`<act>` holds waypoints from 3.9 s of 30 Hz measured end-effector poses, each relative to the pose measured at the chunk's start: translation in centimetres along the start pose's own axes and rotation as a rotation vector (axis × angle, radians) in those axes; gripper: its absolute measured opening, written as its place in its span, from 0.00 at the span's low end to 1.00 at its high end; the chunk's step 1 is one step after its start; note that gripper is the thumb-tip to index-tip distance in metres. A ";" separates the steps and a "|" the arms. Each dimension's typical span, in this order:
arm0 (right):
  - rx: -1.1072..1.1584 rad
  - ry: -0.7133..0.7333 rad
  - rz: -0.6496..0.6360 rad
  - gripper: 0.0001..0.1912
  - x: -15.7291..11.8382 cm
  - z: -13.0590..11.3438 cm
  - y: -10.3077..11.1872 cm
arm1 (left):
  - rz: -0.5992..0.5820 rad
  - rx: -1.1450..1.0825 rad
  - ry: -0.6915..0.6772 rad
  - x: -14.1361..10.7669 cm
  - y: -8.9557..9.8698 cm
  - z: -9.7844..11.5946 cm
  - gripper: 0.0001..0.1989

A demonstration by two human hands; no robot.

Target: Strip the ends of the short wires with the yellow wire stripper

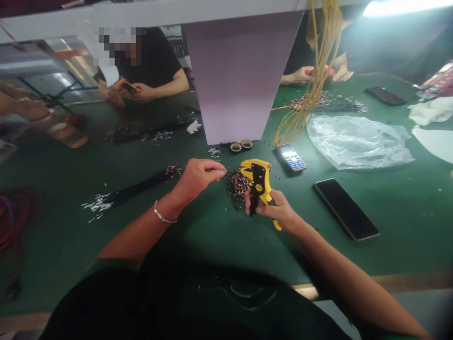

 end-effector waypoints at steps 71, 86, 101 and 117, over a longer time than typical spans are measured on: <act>-0.067 -0.130 -0.017 0.10 -1.2 2.9 -2.3 | -0.231 -0.092 0.059 1.6 -2.4 -3.1 0.03; -0.216 -0.110 0.108 0.09 -0.7 3.6 -1.7 | -0.233 0.047 -0.028 2.4 -2.7 -3.3 0.05; 0.088 -0.003 0.073 0.13 -0.7 2.5 -0.5 | -0.099 0.048 -0.057 1.8 -1.4 -2.0 0.04; 0.139 -0.014 0.069 0.21 -0.5 1.3 -0.5 | 0.032 0.259 -0.347 -1.0 -1.5 2.1 0.06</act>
Point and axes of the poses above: each hand's wrist, its own x-axis towards the middle knuckle, its own y-axis out of the back of the hand, z = x × y, the point moved 8 cm from there along x, towards the middle knuckle, and after that the axes turned 2 degrees about x, right-handed, at the moved point
